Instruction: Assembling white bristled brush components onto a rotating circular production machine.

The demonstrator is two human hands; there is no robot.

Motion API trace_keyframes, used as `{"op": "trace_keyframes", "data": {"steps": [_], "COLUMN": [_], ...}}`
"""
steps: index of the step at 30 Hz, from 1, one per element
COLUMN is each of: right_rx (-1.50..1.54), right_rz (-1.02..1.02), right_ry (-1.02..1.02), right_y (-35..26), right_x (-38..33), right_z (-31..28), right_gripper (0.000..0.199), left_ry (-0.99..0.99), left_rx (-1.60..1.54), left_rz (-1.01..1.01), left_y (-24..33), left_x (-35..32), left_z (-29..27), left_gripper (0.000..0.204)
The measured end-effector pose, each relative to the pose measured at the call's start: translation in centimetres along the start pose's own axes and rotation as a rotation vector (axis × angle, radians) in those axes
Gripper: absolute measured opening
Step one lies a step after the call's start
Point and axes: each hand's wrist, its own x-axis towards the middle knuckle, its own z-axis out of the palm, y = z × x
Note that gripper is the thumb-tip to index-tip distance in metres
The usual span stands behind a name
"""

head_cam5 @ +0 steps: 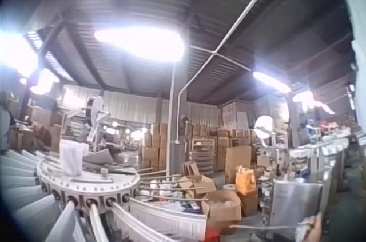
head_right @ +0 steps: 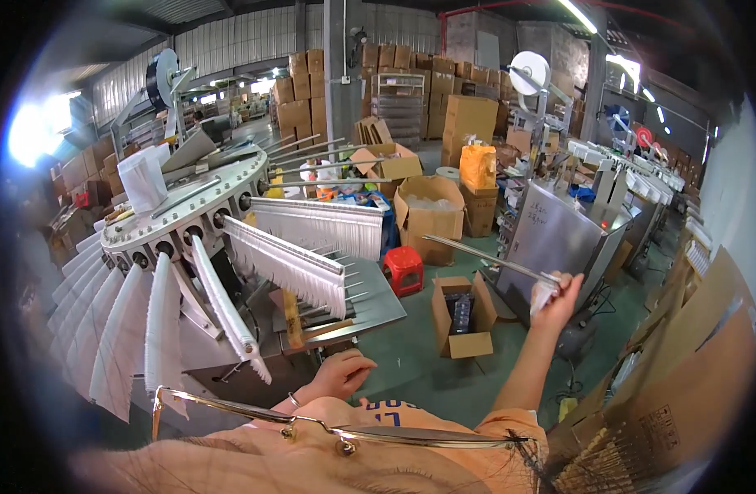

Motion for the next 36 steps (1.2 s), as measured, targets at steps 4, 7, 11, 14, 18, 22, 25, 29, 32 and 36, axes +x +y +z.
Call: {"op": "trace_keyframes", "data": {"steps": [4,7,11,14,18,22,25,29,32,36], "right_rx": [-0.072,-0.220,-0.065,-0.185,-0.287,-0.369,-0.325,-0.324,-0.302,-0.263], "right_rz": [0.063,0.273,0.523,0.534,0.520,0.436,0.432,0.345,0.325,0.296], "right_ry": [0.133,0.273,-0.175,-0.461,-0.836,-1.178,-1.280,-1.377,-1.403,-1.359], "right_y": [3.7,8.8,17.2,21.8,25.2,27.7,29.4,30.7,32.5,35.4], "right_x": [-1.0,0.2,4.9,8.7,14.6,19.6,21.3,22.6,21.2,19.6], "right_z": [-2.7,-5.9,-8.6,-7.8,-6.4,-4.5,-3.3,-2.1,-0.9,-2.2], "right_gripper": [0.039,0.033,0.024,0.019,0.014,0.014,0.017,0.017,0.017,0.015], "left_ry": [-0.011,0.009,0.196,0.464,1.090,1.484,1.546,1.728,1.758,1.493], "left_rx": [0.058,0.030,0.166,0.254,0.166,-0.148,-0.236,-0.307,-0.190,-0.023], "left_rz": [-0.015,-0.196,-0.256,-0.519,-0.775,-0.561,-0.562,-0.489,-0.530,-0.771], "left_y": [-2.2,-3.9,-7.6,-10.4,-14.9,-17.3,-20.4,-20.2,-19.3,-17.4], "left_x": [1.9,4.2,7.4,9.1,11.0,11.9,8.7,12.5,13.8,18.5], "left_z": [1.9,2.7,3.4,4.4,3.2,0.3,-1.6,-1.9,-1.2,3.1], "left_gripper": [0.015,0.015,0.015,0.016,0.012,0.012,0.010,0.004,0.007,0.032]}}
